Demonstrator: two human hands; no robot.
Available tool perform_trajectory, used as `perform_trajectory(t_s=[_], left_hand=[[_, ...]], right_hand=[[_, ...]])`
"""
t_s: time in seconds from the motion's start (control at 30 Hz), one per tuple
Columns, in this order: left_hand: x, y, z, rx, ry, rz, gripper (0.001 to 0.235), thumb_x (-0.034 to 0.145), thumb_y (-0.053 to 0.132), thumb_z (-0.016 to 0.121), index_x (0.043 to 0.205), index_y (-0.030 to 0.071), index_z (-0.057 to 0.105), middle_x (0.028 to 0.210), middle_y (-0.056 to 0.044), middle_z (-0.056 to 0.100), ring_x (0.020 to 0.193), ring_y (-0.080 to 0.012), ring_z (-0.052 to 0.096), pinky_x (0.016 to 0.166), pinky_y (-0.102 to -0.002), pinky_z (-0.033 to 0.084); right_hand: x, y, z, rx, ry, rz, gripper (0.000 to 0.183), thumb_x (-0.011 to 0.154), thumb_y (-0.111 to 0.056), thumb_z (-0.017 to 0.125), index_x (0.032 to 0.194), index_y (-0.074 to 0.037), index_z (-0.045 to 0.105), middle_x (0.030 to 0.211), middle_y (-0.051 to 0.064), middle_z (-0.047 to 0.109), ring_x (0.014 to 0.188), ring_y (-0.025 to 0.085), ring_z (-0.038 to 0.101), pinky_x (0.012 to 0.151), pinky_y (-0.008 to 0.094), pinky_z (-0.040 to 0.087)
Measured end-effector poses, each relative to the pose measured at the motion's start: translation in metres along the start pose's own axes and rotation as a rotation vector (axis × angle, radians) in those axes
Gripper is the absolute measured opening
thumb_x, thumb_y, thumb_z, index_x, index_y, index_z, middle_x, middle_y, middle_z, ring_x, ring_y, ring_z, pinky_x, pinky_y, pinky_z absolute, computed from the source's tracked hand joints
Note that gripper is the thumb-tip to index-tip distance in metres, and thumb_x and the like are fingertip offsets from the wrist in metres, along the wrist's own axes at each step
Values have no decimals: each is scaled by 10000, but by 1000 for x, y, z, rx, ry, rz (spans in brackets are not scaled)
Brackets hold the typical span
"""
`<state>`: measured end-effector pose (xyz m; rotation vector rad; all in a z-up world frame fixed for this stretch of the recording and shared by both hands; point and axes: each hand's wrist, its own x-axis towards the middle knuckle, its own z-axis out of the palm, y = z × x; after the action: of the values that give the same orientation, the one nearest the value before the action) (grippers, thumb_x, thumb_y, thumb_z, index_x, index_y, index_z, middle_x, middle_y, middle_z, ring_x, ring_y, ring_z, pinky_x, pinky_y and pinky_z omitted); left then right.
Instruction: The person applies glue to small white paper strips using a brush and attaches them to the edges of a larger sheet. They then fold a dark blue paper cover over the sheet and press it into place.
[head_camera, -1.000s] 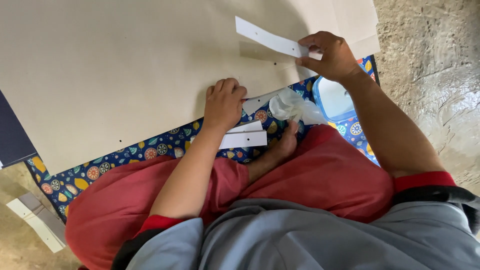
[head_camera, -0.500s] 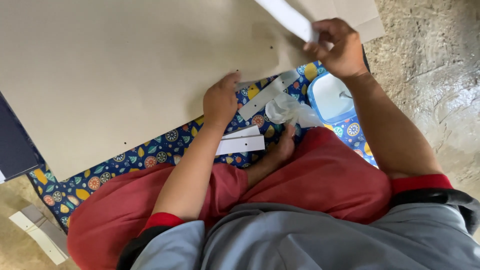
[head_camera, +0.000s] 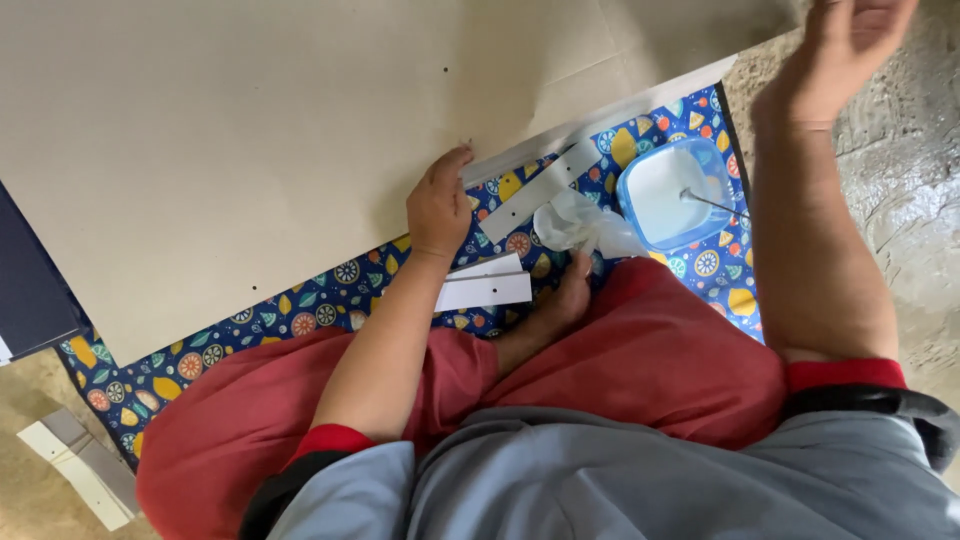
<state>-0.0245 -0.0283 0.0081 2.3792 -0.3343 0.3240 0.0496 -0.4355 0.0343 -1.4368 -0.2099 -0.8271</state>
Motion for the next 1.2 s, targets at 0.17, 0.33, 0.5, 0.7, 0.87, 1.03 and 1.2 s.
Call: perform_trajectory(t_s=[0.17, 0.33, 0.5, 0.7, 0.87, 1.03, 1.2], left_hand=[[1, -5, -1, -142, 223, -109, 221, 1066, 112, 438, 1229, 54, 575, 1119, -123, 724, 899, -277, 712, 814, -359, 552], [-10, -9, 9, -247, 364, -115, 109, 1085, 107, 421, 1169, 39, 436, 1146, -131, 627, 850, -206, 620, 821, -308, 517], [-9, -5, 6, -266, 334, -84, 121, 1101, 158, 396, 1147, 48, 408, 1187, -162, 628, 887, -213, 647, 847, -302, 525], [7, -30, -13, -110, 442, -108, 151, 1085, 145, 417, 1161, 19, 453, 1036, -114, 573, 740, -191, 567, 720, -333, 501], [34, -63, -76, 57, 643, -169, 162, 1112, 224, 383, 1076, 84, 457, 904, -56, 524, 711, -176, 555, 673, -333, 475], [31, -109, -137, 153, 848, -212, 177, 1103, 168, 323, 1197, 92, 452, 1084, -95, 616, 905, -215, 689, 851, -346, 545], [17, -111, -116, 409, 776, -239, 279, 1143, 251, 301, 1271, 54, 451, 1054, -110, 636, 806, -193, 687, 767, -334, 586]], right_hand=[[10, -8, -8, 96, 176, 530, 328, 905, -496, 769, 1007, -206, 658, 1062, 69, 632, 1210, 337, 659, 907, 580, 495], [-2, 9, -3, 254, 136, 676, 428, 867, -507, 772, 1087, -152, 676, 1180, 87, 597, 1290, 320, 525, 1129, 785, 382], [-17, 20, 17, 279, 4, 699, 659, 857, -596, 804, 1269, -117, 618, 1229, 144, 537, 1342, 371, 492, 1104, 799, 387], [-35, 58, 52, 326, 142, 985, 250, 900, -320, 641, 1044, -116, 654, 1103, 94, 643, 1203, 283, 635, 1105, 690, 426], [-38, 67, 59, 219, -22, 1002, 348, 877, -267, 795, 1123, -72, 645, 1049, 55, 668, 1046, 156, 626, 1078, 317, 518], [-33, 59, 60, 238, -142, 971, 323, 918, -279, 792, 1093, -64, 625, 984, 26, 636, 982, 126, 631, 1067, 273, 544], [-29, 65, 56, 195, -113, 1035, 428, 875, -325, 809, 1151, -62, 616, 1077, 65, 663, 1088, 171, 653, 1120, 321, 543]])
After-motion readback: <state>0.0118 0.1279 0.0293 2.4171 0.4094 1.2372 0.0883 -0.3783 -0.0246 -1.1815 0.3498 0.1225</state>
